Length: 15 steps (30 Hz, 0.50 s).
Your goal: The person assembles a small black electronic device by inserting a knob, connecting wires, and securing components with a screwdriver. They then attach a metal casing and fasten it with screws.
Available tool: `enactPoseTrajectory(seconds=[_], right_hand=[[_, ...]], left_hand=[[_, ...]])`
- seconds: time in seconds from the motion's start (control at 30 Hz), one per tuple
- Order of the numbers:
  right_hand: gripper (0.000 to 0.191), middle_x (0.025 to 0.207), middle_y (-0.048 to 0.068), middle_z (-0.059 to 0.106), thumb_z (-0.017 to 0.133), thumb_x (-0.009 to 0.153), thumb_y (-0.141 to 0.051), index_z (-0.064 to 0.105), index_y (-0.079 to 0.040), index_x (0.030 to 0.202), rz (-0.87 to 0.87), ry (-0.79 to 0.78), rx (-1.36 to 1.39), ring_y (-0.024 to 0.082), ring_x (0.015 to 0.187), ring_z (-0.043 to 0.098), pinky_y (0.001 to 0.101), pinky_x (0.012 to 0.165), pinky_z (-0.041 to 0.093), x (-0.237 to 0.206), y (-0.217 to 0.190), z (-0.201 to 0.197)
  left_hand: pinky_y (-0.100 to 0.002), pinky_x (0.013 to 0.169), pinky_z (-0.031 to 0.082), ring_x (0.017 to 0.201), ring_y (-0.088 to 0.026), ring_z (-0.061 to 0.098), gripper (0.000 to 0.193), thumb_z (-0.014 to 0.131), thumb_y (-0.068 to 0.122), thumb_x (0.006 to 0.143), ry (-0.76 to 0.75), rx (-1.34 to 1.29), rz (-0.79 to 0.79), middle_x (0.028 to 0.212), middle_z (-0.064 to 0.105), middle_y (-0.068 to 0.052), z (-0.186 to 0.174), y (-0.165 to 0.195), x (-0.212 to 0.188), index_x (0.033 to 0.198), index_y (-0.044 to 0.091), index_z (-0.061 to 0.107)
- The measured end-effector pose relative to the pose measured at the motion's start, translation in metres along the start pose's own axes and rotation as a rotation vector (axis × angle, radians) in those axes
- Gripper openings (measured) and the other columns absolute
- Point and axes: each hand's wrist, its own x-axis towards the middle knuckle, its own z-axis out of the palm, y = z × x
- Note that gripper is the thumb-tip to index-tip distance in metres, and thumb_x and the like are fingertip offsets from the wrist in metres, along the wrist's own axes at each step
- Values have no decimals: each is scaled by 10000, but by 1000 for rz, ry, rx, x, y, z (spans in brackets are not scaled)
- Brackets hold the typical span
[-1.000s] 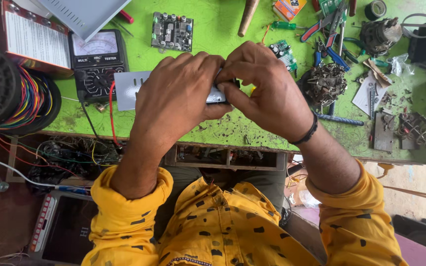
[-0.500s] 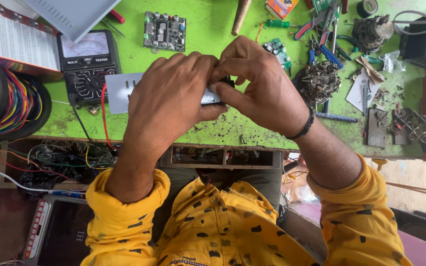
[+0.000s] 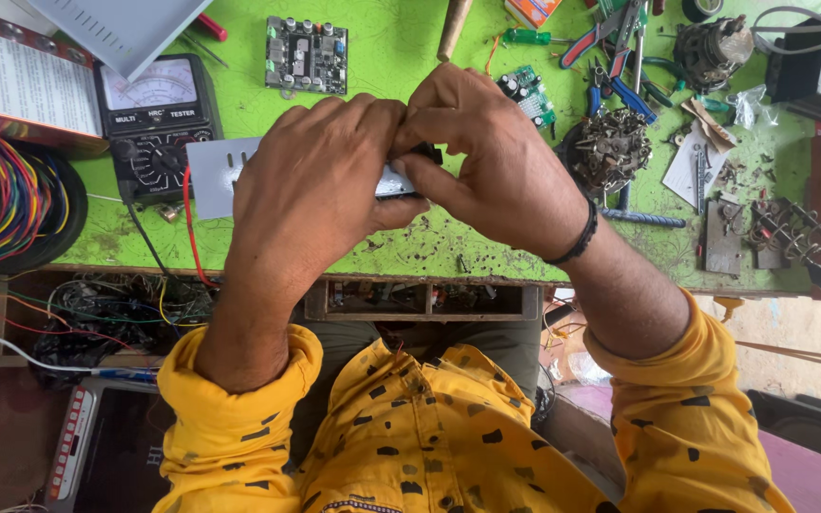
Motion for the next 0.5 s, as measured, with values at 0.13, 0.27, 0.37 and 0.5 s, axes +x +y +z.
enactPoseTrajectory(seconds=[0.13, 0.27, 0.37, 0.5], right_hand=[[160, 1008, 95, 617, 813, 927, -118, 706, -10, 981, 2, 13, 20, 287, 1025, 617, 438, 954, 500, 0, 3, 1], [182, 980, 110, 591, 826, 905, -128, 729, -14, 1008, 49, -4, 44, 285, 973, 597, 424, 889, 496, 1, 0, -1], [134, 987, 98, 606, 816, 906, -99, 741, -25, 988, 20, -8, 58, 287, 979, 606, 430, 896, 497, 4, -4, -4], [107, 1015, 64, 611, 736, 893, -111, 726, -57, 985, 194, -75, 195, 239, 970, 637, 373, 783, 535, 6, -4, -9]], left_hand=[[-447, 820, 490, 903, -289, 658, 547, 901, 389, 717, 10, 1, 5, 920, 675, -102, 0, 0, -1, 1026, 37, 618], [-448, 824, 493, 906, -292, 659, 563, 901, 401, 713, 20, 6, 12, 924, 678, -105, 0, 0, -1, 1033, 32, 621], [-446, 822, 496, 903, -291, 659, 571, 903, 412, 714, 6, 15, 5, 920, 679, -106, 0, 0, 0, 1031, 29, 622], [-440, 807, 502, 899, -282, 664, 607, 907, 456, 701, -14, 31, -9, 926, 682, -108, 0, 0, 1, 1026, 27, 626]])
